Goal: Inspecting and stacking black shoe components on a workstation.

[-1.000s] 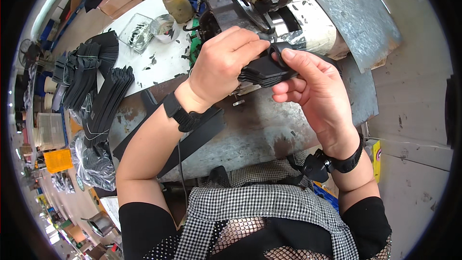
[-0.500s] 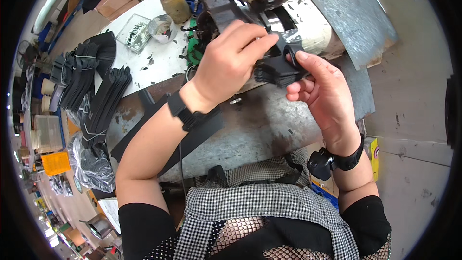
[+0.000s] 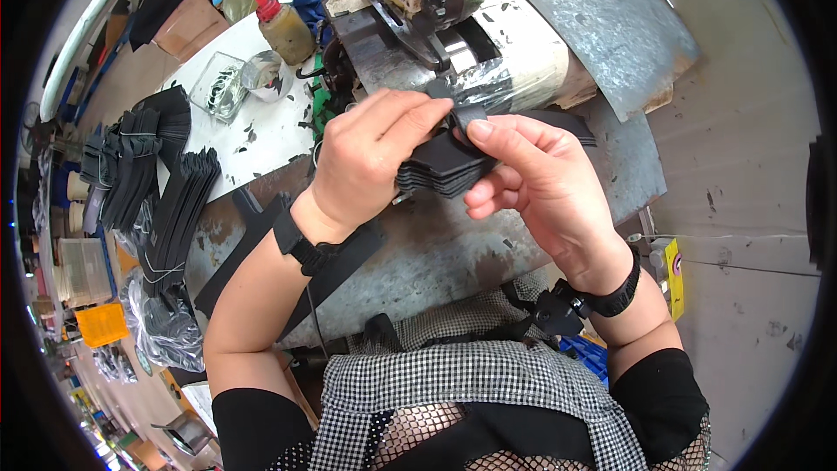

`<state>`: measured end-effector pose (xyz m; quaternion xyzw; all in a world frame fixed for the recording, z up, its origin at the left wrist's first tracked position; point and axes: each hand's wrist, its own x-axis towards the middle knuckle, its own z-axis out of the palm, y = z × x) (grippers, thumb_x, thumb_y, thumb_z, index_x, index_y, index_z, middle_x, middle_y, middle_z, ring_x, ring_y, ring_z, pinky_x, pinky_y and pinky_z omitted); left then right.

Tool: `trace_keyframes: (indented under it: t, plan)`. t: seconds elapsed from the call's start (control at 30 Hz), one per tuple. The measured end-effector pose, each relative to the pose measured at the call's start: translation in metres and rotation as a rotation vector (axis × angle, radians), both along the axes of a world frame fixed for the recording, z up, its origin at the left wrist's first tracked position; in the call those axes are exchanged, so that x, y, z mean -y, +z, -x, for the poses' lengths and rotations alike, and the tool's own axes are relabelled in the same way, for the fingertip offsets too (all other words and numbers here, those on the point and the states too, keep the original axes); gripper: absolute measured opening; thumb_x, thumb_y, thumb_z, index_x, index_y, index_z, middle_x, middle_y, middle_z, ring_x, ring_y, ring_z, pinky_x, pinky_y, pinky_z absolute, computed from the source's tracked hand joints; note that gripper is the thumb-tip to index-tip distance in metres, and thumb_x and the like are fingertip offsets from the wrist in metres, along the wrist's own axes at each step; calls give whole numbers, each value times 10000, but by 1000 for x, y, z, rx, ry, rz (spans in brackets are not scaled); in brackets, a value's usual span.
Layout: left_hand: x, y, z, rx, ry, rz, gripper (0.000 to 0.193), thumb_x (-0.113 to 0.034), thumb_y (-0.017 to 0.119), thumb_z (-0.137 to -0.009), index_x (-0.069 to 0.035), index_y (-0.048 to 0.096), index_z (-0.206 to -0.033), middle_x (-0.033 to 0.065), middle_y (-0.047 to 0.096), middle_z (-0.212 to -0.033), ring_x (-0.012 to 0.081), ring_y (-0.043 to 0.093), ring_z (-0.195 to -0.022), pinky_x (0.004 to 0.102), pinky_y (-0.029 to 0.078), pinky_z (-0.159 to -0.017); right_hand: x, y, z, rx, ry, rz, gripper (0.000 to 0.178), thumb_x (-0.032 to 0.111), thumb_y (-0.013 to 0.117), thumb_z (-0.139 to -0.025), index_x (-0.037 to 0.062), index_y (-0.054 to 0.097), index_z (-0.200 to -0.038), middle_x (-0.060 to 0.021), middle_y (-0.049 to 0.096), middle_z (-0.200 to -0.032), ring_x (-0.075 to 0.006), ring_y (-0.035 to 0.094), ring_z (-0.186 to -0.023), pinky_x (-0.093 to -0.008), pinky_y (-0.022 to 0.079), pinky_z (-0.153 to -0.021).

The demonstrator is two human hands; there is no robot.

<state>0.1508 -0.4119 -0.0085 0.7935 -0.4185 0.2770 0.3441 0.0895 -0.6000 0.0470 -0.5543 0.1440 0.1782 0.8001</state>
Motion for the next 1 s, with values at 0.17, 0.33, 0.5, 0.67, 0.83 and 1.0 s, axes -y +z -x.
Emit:
trace_keyframes:
  t: [0.17,0.33,0.5,0.67,0.83,1.0]
  plan:
    - [-4,6,-11,35,21,-41,287,15,660,-690,3,705,-973,111,665,-898,281,652,-798,353,546,-675,-4,1,-12,36,17,-32,229,242,663,-951,22,676,-1017,-55,707,-847,-115,671,-622,-258,570,-584]
    - [2,5,-20,38,13,-72,289,39,638,-687,-10,718,-960,101,678,-893,272,650,-797,347,544,-682,5,-4,-18,55,-18,-21,241,228,639,-956,-3,689,-1006,-80,710,-867,-142,687,-647,-256,576,-587]
    - [13,7,-18,132,24,-10,409,114,632,-684,-7,711,-1067,108,691,-967,272,662,-889,344,560,-752,18,-4,-12,52,-82,37,258,258,648,-956,8,686,-1006,-67,711,-834,-122,673,-607,-244,553,-559]
    - [18,8,4,-156,-228,129,546,110,632,-772,-19,608,-1302,131,697,-1136,256,687,-1010,337,565,-873,23,6,8,83,57,17,297,313,676,-947,26,692,-1021,-61,710,-787,-123,671,-562,-249,560,-547]
    - [10,2,7,-216,-204,103,551,85,633,-816,-51,580,-1348,120,710,-1061,186,701,-879,265,573,-738,17,1,10,83,65,-35,265,281,679,-947,28,691,-1025,-53,713,-810,-121,685,-603,-245,568,-566]
    - [4,-1,1,-63,-38,40,297,47,638,-764,-2,712,-1047,126,693,-954,238,692,-780,287,572,-666,8,1,2,57,44,-32,242,258,674,-950,31,684,-1030,-51,713,-855,-116,676,-606,-252,572,-581]
